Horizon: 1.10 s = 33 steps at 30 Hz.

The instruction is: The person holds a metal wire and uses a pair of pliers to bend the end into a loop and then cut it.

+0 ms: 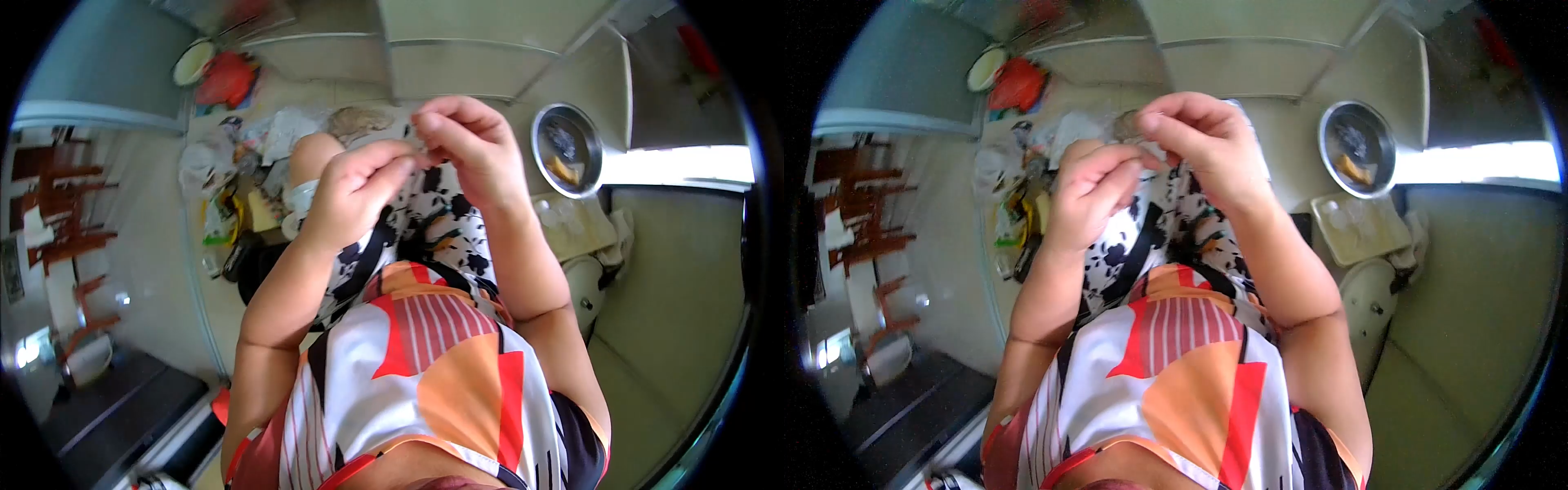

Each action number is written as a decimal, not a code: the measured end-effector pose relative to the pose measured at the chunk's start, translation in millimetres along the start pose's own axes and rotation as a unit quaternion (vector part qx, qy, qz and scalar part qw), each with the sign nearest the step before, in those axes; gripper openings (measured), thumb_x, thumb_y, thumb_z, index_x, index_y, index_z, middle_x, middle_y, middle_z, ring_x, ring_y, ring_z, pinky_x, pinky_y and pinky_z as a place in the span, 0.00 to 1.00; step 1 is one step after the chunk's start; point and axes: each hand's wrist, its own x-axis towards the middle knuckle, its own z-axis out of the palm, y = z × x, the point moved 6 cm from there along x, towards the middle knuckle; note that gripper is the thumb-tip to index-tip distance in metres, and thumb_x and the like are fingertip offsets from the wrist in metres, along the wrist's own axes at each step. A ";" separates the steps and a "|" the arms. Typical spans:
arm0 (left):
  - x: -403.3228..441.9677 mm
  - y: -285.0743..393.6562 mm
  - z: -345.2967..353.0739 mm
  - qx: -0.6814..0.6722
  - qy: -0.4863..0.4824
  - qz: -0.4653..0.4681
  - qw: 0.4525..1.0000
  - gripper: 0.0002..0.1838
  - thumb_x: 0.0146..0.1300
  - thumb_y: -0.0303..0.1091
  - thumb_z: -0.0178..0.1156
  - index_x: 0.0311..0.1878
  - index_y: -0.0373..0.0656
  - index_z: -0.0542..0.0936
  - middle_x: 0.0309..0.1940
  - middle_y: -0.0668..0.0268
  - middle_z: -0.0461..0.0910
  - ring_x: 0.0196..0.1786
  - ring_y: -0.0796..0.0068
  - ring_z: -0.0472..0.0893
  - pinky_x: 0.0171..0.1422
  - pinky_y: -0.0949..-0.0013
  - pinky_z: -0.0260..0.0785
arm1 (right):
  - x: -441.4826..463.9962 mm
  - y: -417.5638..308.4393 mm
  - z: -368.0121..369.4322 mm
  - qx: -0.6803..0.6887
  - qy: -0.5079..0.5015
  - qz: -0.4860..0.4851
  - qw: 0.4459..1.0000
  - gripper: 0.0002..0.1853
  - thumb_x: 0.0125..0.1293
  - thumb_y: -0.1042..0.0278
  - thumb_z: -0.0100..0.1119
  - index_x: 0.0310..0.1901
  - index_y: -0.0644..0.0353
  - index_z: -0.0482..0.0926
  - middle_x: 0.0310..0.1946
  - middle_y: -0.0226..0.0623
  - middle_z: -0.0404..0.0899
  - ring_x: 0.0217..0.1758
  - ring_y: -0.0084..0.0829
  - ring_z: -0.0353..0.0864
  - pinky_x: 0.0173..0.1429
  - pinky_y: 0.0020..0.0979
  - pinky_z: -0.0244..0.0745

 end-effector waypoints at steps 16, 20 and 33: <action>-1.1 -5.1 20.3 -0.028 -0.013 0.004 1.000 0.10 0.70 0.30 0.49 0.44 0.33 0.77 0.26 0.71 0.76 0.22 0.87 0.66 0.24 0.80 0.57 | -28.1 -43.7 -5.5 -0.331 -0.031 -0.318 0.888 0.04 0.58 0.78 0.64 0.34 0.68 0.79 0.31 0.36 0.77 0.30 0.22 0.78 0.34 0.22 0.73; -2.2 -16.4 31.3 -0.264 -0.017 -0.081 0.961 0.09 0.71 0.31 0.48 0.44 0.37 0.76 0.20 0.77 0.68 0.18 0.90 0.58 0.21 0.81 0.48 | -26.5 -28.3 -4.3 -0.112 0.008 -0.249 0.962 0.02 0.59 0.81 0.61 0.33 0.69 0.78 0.31 0.36 0.75 0.28 0.22 0.76 0.30 0.23 0.72; -36.7 5.2 -86.4 -0.100 0.179 -0.058 0.977 0.09 0.69 0.33 0.51 0.39 0.38 0.77 0.16 0.80 0.61 0.18 0.91 0.55 0.21 0.83 0.45 | -96.3 120.9 -4.1 -0.831 -0.362 -0.069 0.417 0.09 0.58 0.63 0.51 0.32 0.50 0.82 0.40 0.30 0.77 0.51 0.33 0.71 0.61 0.39 0.57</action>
